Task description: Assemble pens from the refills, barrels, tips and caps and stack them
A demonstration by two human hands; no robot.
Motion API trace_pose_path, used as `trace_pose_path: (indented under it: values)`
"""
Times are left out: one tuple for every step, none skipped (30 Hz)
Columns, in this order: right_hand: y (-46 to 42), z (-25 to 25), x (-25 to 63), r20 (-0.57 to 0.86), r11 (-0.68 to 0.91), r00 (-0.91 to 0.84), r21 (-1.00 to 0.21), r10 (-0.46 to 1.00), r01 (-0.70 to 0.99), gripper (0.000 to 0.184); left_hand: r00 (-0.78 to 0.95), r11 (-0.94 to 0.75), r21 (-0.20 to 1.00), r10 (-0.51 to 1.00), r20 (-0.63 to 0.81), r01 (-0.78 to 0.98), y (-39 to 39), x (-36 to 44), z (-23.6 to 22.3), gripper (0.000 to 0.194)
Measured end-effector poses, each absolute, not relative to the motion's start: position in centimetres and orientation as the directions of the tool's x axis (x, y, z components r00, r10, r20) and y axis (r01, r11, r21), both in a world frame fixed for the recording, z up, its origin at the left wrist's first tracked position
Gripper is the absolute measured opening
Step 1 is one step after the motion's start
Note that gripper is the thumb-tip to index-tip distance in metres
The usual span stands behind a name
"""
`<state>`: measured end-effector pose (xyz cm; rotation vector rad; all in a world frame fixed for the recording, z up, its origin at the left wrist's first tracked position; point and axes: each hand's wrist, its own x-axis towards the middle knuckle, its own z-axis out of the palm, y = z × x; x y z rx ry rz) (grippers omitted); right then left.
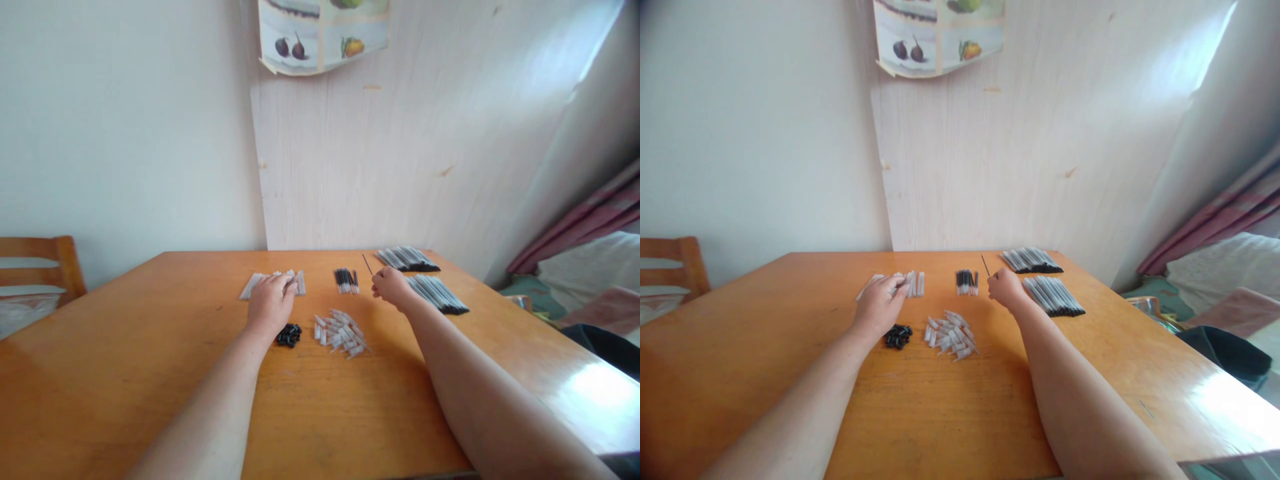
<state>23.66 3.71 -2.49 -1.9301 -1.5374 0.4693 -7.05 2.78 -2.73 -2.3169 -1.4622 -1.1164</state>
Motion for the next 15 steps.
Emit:
trace_pose_path:
  values:
    - [3.5,-2.1,23.2,0.119,-0.095,0.248,-0.702,0.961,0.706,0.022,0.233,-0.499,0.228,0.7,0.675,0.836,2.8,-7.0,-2.8,0.021]
    - [3.2,-1.7,22.6,0.144,-0.046,0.233,-0.752,0.962,0.657,0.02,0.233,-0.498,0.229,0.701,0.674,0.837,2.8,-7.0,-2.8,0.021]
    - [2.9,-1.3,22.1,0.182,0.046,0.205,-0.844,0.962,0.534,0.017,0.233,-0.496,0.229,0.703,0.672,0.837,2.8,-7.0,-2.8,0.021]
    - [2.5,-0.8,21.5,0.211,0.14,0.157,-0.918,0.965,0.371,0.017,0.234,-0.494,0.23,0.707,0.667,0.839,2.7,-7.0,-2.8,0.02]
    - [2.1,-0.3,21.0,0.227,0.202,0.101,-0.957,0.969,0.21,0.019,0.234,-0.49,0.232,0.714,0.659,0.841,2.7,-6.9,-2.8,0.02]
    - [1.6,0.2,20.6,0.217,0.214,0.043,-0.974,0.975,0.073,0.024,0.233,-0.485,0.236,0.723,0.651,0.842,2.6,-6.9,-2.7,0.019]
    - [1.2,0.6,20.3,0.197,0.196,-0.021,-0.98,0.98,-0.024,0.027,0.23,-0.479,0.242,0.731,0.643,0.844,2.5,-6.9,-2.7,0.019]
    - [0.8,1.0,20.0,0.182,0.174,-0.081,-0.98,0.98,-0.098,0.03,0.226,-0.473,0.248,0.738,0.636,0.846,2.4,-6.8,-2.6,0.019]
    - [0.5,1.3,19.8,0.168,0.147,-0.135,-0.977,0.977,-0.151,0.031,0.221,-0.467,0.254,0.744,0.631,0.847,2.3,-6.8,-2.5,0.019]
    - [0.2,1.5,19.7,0.159,0.124,-0.181,-0.974,0.971,-0.189,0.031,0.216,-0.462,0.259,0.749,0.627,0.848,2.3,-6.8,-2.5,0.019]
    - [0.0,1.6,19.6,0.155,0.107,-0.216,-0.97,0.964,-0.216,0.031,0.213,-0.459,0.263,0.752,0.624,0.849,2.2,-6.8,-2.4,0.02]
    - [-0.1,1.7,19.6,0.153,0.095,-0.241,-0.968,0.958,-0.234,0.03,0.211,-0.456,0.265,0.754,0.622,0.85,2.2,-6.8,-2.4,0.02]
    - [-0.2,1.7,19.6,0.152,0.087,-0.26,-0.966,0.954,-0.245,0.029,0.21,-0.455,0.266,0.756,0.62,0.85,2.2,-6.8,-2.4,0.02]
    - [-0.2,1.7,19.7,0.15,0.081,-0.271,-0.965,0.951,-0.25,0.028,0.21,-0.454,0.266,0.756,0.62,0.85,2.2,-6.7,-2.5,0.02]
    - [-0.2,1.6,19.7,0.148,0.076,-0.279,-0.964,0.949,-0.253,0.028,0.21,-0.455,0.265,0.755,0.622,0.85,2.2,-6.7,-2.5,0.02]
